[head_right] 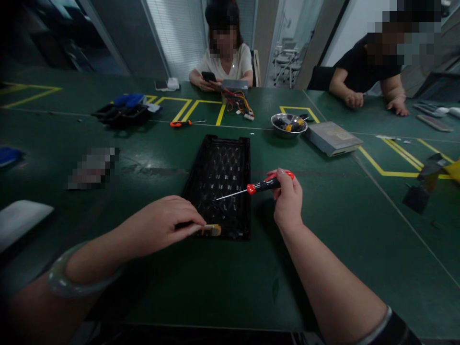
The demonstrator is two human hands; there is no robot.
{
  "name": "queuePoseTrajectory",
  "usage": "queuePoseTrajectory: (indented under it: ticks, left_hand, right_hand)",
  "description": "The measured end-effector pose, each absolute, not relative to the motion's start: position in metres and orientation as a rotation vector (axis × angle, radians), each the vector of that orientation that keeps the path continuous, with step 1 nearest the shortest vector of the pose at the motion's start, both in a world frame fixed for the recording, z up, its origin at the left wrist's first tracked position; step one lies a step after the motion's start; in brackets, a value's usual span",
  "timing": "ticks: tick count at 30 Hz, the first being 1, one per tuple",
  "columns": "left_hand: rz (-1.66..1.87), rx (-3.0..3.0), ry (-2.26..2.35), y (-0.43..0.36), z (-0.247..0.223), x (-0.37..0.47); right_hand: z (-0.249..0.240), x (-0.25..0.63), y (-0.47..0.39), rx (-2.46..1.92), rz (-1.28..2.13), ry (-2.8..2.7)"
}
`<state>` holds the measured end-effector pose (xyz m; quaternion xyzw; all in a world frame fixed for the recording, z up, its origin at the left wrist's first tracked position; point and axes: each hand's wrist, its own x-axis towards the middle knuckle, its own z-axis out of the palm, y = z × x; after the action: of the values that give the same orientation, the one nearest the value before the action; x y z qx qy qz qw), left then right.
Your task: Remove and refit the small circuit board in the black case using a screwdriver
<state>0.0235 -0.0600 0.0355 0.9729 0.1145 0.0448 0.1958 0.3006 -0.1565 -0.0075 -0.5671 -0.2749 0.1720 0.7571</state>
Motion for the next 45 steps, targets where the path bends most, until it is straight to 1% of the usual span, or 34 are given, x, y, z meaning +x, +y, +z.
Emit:
queuePoseTrajectory:
  ticks: [24,27,31,34,41,45]
  left_hand:
    - [0.036,2.648,0.307,-0.059,0.039,0.021]
    - [0.172,2.684,0.375,-0.055,0.039,0.02]
    - [0.502,2.642,0.667,-0.044,0.038,0.016]
    - [0.595,2.568,0.795,-0.037,0.037,0.014]
    - [0.373,2.49,0.682,-0.04,0.034,0.018]
    - [0.304,2.476,0.716,-0.042,0.034,0.02]
  right_hand:
    - [-0.005,0.297,-0.158,-1.273,0.407,-0.611]
    - [-0.005,0.298,-0.156,-1.254,0.404,-0.595]
    - [-0.006,0.3,-0.155,-1.224,0.413,-0.562]
    - [-0.005,0.3,-0.156,-1.211,0.448,-0.526]
    - [-0.001,0.291,-0.157,-1.165,0.551,-0.524]
    - [0.001,0.286,-0.158,-1.126,0.589,-0.55]
